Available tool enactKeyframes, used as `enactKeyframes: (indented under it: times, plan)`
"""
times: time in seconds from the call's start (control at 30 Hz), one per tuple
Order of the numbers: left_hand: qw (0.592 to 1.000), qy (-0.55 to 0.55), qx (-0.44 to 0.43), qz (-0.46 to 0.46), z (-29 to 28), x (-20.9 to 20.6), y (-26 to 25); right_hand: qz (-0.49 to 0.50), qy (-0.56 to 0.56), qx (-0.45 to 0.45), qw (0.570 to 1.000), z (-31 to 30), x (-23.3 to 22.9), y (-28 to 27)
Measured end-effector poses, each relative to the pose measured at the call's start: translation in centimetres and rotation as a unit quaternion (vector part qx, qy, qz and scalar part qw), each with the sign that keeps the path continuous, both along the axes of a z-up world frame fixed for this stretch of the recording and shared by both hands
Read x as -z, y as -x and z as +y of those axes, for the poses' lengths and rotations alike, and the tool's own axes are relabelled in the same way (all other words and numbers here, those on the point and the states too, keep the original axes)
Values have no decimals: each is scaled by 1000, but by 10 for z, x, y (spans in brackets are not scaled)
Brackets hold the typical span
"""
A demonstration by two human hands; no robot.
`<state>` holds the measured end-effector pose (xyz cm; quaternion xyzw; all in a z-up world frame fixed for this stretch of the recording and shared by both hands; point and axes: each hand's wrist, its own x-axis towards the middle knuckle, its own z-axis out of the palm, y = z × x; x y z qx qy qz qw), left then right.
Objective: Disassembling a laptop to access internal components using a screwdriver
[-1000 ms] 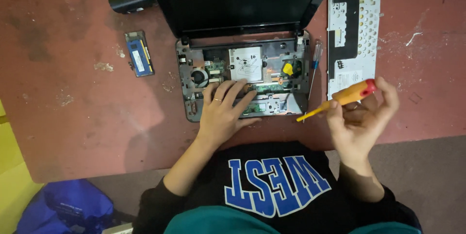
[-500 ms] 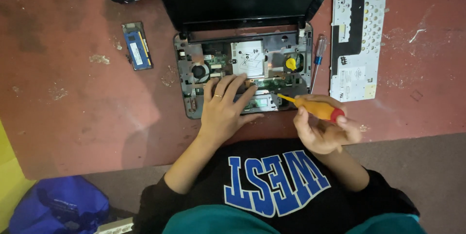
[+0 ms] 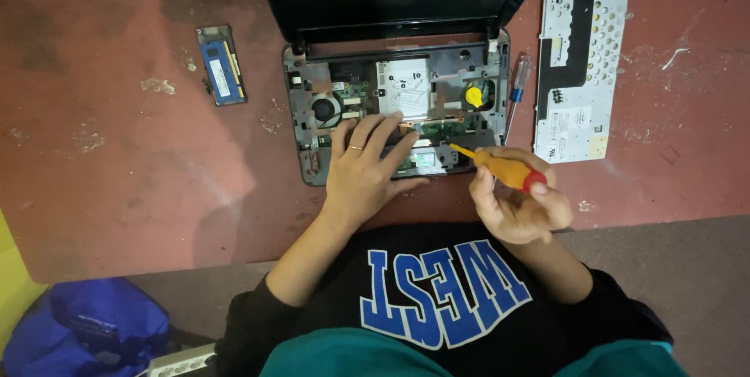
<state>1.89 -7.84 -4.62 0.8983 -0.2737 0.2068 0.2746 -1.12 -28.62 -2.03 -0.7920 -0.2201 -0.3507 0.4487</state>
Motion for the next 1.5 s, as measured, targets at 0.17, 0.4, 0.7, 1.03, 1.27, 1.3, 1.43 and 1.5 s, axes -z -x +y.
enactKeyframes:
  times: [0.17,0.4,0.7,1.03,1.27,1.3,1.43,1.5]
  plan:
    - [1000,7,-1,10,0,-1,1,6,14,6,1000,1,-1,0]
    - [1000,1,-5,4,-1,1,3,36,44,1,998,-6,-3,3]
    - [1000,-13,-2,1,0,4,3,107,78,-29,991,10,-39,-13]
    - [1000,2,4,-6,1,3,4,203,53,-242,947,-15,-61,-41]
    - [1000,-21,4,17,1,-1,5,216,70,-339,913,-45,-41,-57]
    - [1000,-23,3,14,1,-6,5,213,70,-340,913,-42,-48,-60]
    - [999,-3,8,53,-4,-27,4,233,-68,-447,861,-33,-58,-65]
    - [997,32,17,73,-9,-43,-5,222,-96,-454,857,-35,-52,-66]
